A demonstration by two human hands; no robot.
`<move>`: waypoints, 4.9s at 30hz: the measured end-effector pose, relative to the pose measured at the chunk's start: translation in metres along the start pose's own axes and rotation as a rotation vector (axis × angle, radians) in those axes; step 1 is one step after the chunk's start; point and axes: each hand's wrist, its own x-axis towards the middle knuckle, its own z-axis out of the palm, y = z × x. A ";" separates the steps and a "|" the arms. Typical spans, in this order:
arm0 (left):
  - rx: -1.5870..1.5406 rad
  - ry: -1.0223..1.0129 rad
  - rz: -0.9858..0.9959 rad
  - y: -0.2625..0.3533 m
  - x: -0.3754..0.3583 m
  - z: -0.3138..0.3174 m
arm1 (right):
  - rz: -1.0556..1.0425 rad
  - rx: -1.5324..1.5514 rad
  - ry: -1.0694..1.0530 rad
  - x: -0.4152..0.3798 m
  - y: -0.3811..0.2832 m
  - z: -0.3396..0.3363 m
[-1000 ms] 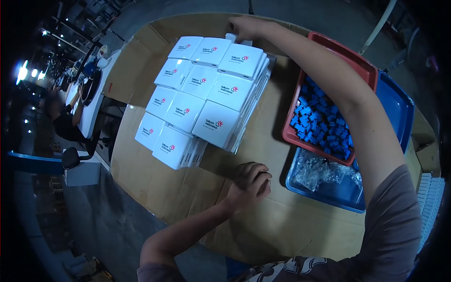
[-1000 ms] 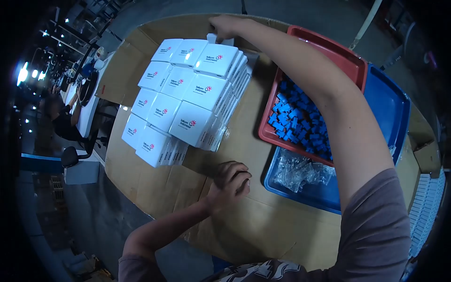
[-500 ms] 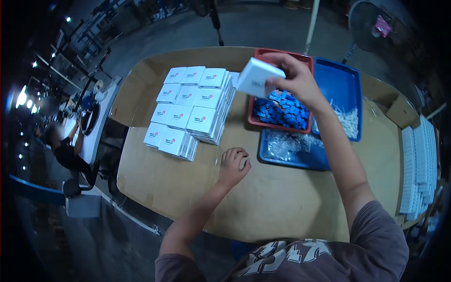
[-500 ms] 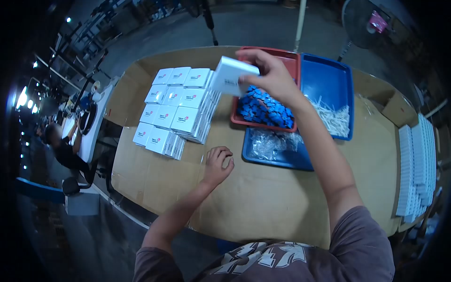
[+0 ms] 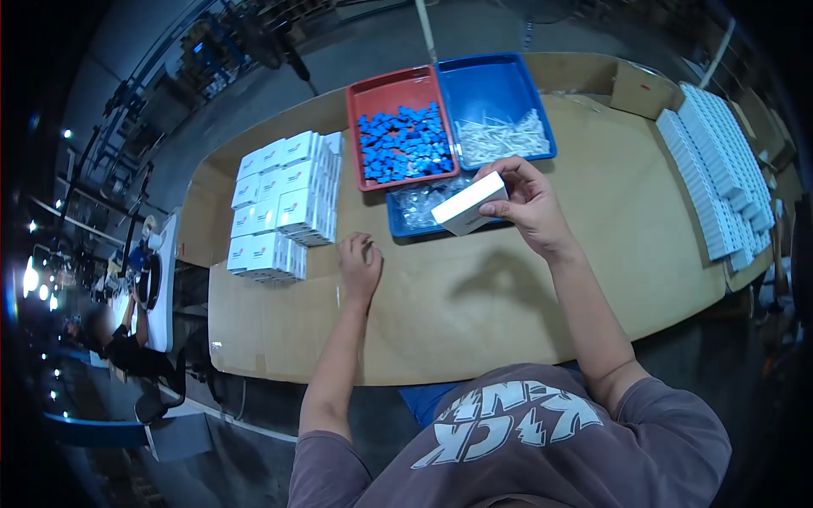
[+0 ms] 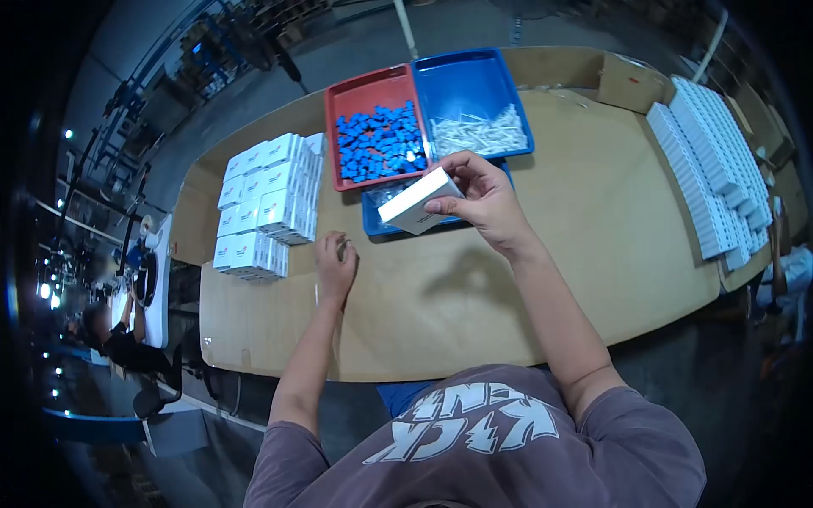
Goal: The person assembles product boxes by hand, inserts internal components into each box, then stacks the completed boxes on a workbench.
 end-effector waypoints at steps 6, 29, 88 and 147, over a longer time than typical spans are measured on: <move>-0.644 -0.136 -0.654 0.090 0.003 0.008 | 0.135 0.017 0.042 -0.051 -0.006 -0.037; -1.608 -0.478 -1.223 0.288 -0.055 -0.008 | -0.228 -0.818 -0.208 -0.149 0.070 -0.030; -1.060 -0.166 -0.606 0.272 -0.081 0.000 | -0.154 -0.804 -0.152 -0.175 0.066 -0.001; -0.942 0.105 -0.279 0.269 -0.087 0.007 | 0.304 -0.257 0.011 -0.186 0.048 0.036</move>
